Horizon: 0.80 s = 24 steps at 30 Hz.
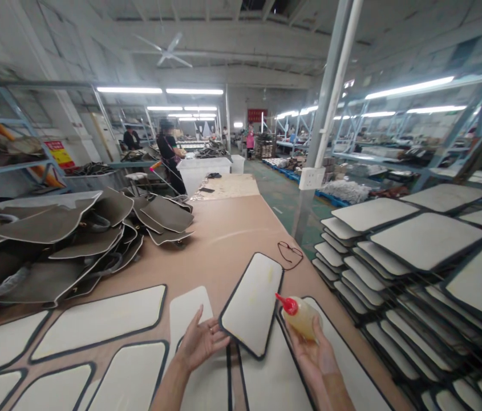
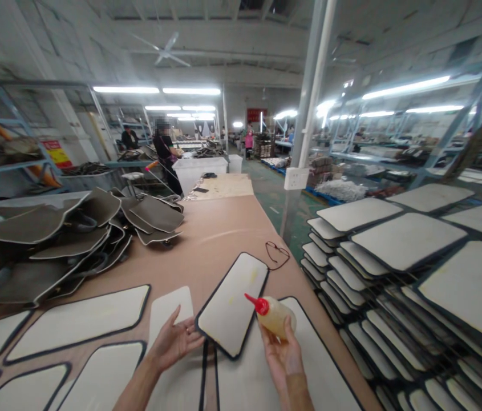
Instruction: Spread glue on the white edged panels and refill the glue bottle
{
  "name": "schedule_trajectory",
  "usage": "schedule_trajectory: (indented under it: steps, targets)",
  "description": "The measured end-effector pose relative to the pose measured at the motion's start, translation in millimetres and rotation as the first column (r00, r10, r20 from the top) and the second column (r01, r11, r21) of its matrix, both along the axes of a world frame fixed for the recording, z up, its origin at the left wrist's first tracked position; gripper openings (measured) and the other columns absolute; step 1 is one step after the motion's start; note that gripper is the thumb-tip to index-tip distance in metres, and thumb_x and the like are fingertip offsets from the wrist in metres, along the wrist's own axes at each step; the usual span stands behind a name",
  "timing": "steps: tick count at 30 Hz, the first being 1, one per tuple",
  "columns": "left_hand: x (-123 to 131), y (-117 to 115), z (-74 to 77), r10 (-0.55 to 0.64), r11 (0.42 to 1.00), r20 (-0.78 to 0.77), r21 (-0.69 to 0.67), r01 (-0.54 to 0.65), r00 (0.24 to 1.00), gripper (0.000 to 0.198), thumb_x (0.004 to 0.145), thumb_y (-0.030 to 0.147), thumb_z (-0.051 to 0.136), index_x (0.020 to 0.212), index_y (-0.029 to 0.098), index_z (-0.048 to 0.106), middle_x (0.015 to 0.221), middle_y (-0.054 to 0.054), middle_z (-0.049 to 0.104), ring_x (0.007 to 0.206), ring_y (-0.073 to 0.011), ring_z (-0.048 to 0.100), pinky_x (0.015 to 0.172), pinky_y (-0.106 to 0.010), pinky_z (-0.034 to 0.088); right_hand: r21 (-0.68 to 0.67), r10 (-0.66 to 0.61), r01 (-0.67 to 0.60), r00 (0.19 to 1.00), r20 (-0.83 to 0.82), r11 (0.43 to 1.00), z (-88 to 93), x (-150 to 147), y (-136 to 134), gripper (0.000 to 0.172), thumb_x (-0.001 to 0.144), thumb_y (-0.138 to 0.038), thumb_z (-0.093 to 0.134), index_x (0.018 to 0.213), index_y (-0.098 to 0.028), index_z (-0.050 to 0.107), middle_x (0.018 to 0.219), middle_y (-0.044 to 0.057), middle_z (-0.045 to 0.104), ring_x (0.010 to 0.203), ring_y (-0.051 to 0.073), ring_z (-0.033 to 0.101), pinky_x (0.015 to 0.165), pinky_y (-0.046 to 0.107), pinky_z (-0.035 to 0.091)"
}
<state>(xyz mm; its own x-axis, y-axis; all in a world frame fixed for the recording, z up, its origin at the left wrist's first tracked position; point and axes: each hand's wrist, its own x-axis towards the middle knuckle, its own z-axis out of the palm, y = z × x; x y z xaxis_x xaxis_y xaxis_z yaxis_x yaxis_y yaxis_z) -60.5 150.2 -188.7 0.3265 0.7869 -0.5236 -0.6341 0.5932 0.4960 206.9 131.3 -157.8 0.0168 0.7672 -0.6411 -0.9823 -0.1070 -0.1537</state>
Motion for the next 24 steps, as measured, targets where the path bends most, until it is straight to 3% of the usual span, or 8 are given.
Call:
schedule_trajectory:
  steps: [3,7,10,13,15,17,20,24]
  targets:
    - [8,17,-0.7,-0.143,0.989,-0.212,-0.002,0.146,0.967,0.022,0.078,0.028,0.060,0.096,0.015,0.060,0.067,-0.006,0.066,0.056,-0.0178,0.064,0.058,-0.028,0.050,-0.004,-0.008,0.008,1.000,-0.007,1.000,0.3,2,-1,0.018,0.084,-0.023,0.057,0.097,-0.010,0.060,0.088,0.009,0.069,0.090,0.019,0.066,0.078,0.031,0.055]
    - [22,36,-1.4,-0.234,0.970,-0.224,0.015,0.244,0.946,0.024,0.073,0.008,0.059,0.096,0.015,0.061,0.067,-0.003,0.065,0.055,-0.0138,0.062,0.052,-0.021,0.046,-0.008,-0.020,0.020,1.000,-0.014,1.000,4.9,4,-3,0.016,0.088,-0.024,0.051,0.091,-0.011,0.061,0.082,0.007,0.070,0.080,0.016,0.068,0.076,0.030,0.056]
    - [31,51,-3.8,-0.262,0.964,-0.229,-0.011,0.267,0.938,0.015,0.078,0.028,0.060,0.084,0.014,0.059,0.072,-0.007,0.066,0.059,-0.0160,0.065,0.058,-0.024,0.049,-0.014,-0.018,0.018,0.999,-0.028,1.000,8.3,4,-5,0.021,0.090,-0.026,0.048,0.092,-0.009,0.061,0.084,0.011,0.070,0.085,0.017,0.067,0.074,0.029,0.056]
    - [41,67,-11.8,-0.316,0.949,-0.281,-0.079,0.307,0.906,0.033,0.076,0.048,0.058,0.085,0.016,0.057,0.056,-0.004,0.062,0.044,-0.0193,0.061,0.045,-0.026,0.045,-0.035,-0.027,0.025,0.998,-0.056,0.999,9.0,4,-9,0.026,0.091,-0.029,0.047,0.100,-0.008,0.060,0.085,0.010,0.070,0.089,0.018,0.066,0.075,0.029,0.056]
    - [51,79,-18.4,-0.349,0.937,-0.310,-0.104,0.334,0.884,0.033,0.075,0.047,0.061,0.083,0.016,0.058,0.044,0.000,0.055,0.031,-0.0173,0.052,0.036,-0.024,0.037,-0.042,-0.037,0.034,0.996,-0.085,0.999,8.2,4,-12,0.026,0.091,-0.028,0.047,0.104,-0.009,0.059,0.084,0.008,0.070,0.090,0.018,0.066,0.076,0.030,0.056]
    - [64,89,-22.6,-0.348,0.937,-0.322,-0.093,0.336,0.881,0.024,0.075,0.038,0.064,0.079,0.014,0.061,0.038,0.003,0.051,0.026,-0.0139,0.045,0.035,-0.023,0.034,-0.020,-0.059,0.057,0.992,-0.108,0.998,7.7,6,-15,0.024,0.089,-0.026,0.049,0.104,-0.010,0.060,0.085,0.008,0.070,0.093,0.018,0.065,0.079,0.031,0.055]
    - [82,100,-20.6,-0.293,0.954,-0.323,-0.036,0.298,0.900,0.010,0.071,0.015,0.066,0.080,0.010,0.064,0.045,-0.002,0.058,0.035,-0.0160,0.053,0.042,-0.025,0.042,0.024,-0.100,0.103,0.990,-0.094,0.994,9.1,14,-20,0.022,0.086,-0.026,0.054,0.099,-0.011,0.063,0.091,0.009,0.070,0.099,0.020,0.062,0.085,0.035,0.053]
    - [94,102,-4.8,-0.163,0.978,-0.317,0.075,0.196,0.934,0.048,0.060,-0.005,0.055,0.104,0.013,0.061,0.066,-0.005,0.069,0.047,-0.0189,0.061,0.048,-0.028,0.048,0.100,-0.110,0.113,0.993,-0.035,0.989,16.9,30,-26,0.025,0.077,-0.031,0.064,0.095,-0.013,0.065,0.097,0.009,0.069,0.106,0.023,0.059,0.090,0.038,0.049]
